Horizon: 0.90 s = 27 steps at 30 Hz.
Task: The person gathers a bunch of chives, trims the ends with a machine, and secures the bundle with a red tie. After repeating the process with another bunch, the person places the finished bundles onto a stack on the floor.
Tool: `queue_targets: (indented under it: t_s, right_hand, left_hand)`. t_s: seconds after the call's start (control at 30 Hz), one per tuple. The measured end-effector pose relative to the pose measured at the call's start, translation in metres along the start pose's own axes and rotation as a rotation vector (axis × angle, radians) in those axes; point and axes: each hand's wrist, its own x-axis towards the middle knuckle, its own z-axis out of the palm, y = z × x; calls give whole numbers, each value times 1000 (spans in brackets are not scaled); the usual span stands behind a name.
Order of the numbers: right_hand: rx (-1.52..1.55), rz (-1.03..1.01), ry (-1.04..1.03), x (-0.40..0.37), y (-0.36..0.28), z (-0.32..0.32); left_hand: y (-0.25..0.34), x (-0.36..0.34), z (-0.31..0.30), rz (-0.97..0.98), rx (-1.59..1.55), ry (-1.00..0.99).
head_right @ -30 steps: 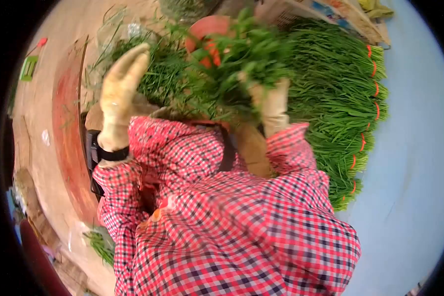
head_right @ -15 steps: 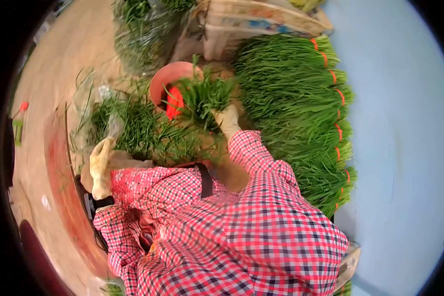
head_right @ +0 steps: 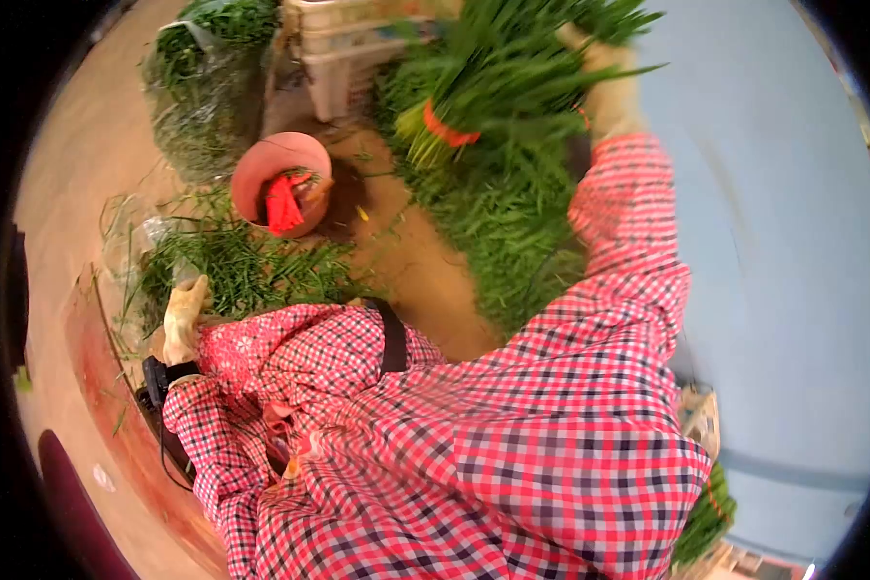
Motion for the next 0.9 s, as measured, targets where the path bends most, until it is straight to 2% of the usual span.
queue_targets:
  t_s: [0.03,0.17,0.2,0.23,0.27,0.3,0.43,0.5,0.53,0.57,0.6,0.63,0.67,0.73,0.77,0.83,0.9]
  right_hand:
    - [-117,-114,-8,17,-9,-24]
    - [-181,-174,66,3,-93,-102]
    - [-193,-191,83,-3,-104,-120]
    - [-802,-385,185,-3,-94,-146]
    - [-1396,-555,258,10,-44,-168]
    - [-1435,-513,294,2,-18,-187]
    - [-1342,6,256,-88,181,-207]
    - [-1387,130,83,-159,308,-193]
    - [-1407,114,-11,-202,369,-186]
    - [-1041,497,-94,-227,339,-150]
    - [-740,883,-78,-252,298,-110]
    - [-673,1008,-124,-259,286,-92]
    - [-810,910,-280,-258,274,-78]
    - [-1073,678,-574,-251,242,-65]
    - [-1034,628,-702,-235,223,-69]
    - [-947,514,-950,-187,208,-84]
    - [-908,185,-559,-146,235,-106]
  left_hand:
    - [2,9,4,27,-103,-24]
    - [28,15,10,13,-143,-157]
    - [35,16,13,36,-92,-139]
    - [37,21,17,41,-96,-158]
    - [37,37,21,29,-84,-162]
    - [33,46,19,32,-79,-172]
    - [27,55,13,68,-133,-214]
    - [33,58,11,48,-78,-183]
    - [27,61,14,73,-110,-153]
    - [19,65,15,92,-136,-123]
    - [20,62,16,83,-135,-105]
    - [22,58,15,74,-138,-82]
    - [22,55,12,66,-136,-62]
    - [20,51,-2,26,-171,-160]
    - [22,51,-6,6,-191,-215]
    - [20,49,-9,-8,-148,-203]
    - [22,45,-9,6,-97,-162]
